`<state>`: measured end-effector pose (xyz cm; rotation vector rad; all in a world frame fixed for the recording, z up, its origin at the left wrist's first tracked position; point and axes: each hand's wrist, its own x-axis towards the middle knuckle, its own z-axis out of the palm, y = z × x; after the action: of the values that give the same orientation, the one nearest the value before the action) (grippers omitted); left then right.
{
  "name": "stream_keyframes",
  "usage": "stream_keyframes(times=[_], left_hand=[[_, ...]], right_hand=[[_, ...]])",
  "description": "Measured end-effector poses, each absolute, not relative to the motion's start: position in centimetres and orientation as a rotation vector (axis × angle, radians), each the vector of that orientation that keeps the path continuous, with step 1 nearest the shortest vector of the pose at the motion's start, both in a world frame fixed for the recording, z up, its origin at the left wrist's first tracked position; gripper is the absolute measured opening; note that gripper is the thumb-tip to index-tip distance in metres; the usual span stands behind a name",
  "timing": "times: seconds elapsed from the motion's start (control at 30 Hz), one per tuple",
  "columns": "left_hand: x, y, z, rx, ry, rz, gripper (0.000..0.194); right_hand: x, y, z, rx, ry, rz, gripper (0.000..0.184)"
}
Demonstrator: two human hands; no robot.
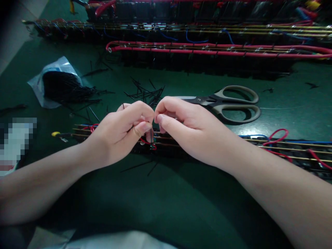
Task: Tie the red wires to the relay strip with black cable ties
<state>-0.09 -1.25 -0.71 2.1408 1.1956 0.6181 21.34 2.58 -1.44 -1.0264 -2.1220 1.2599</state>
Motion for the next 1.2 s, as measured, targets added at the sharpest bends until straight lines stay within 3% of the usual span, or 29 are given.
stream_keyframes(times=[0.4, 1.2], left_hand=[[-0.7, -0.6, -0.6, 2.243, 1.025, 0.524, 0.006], [-0.5, -0.7, -1.5, 2.374, 1.000, 0.628, 0.020]], right_hand=[[21.3, 2.6, -1.3, -1.033, -2.128, 1.282, 0.013], [21.3, 2.7, -1.5, -1.057, -2.183, 1.218, 0.018]])
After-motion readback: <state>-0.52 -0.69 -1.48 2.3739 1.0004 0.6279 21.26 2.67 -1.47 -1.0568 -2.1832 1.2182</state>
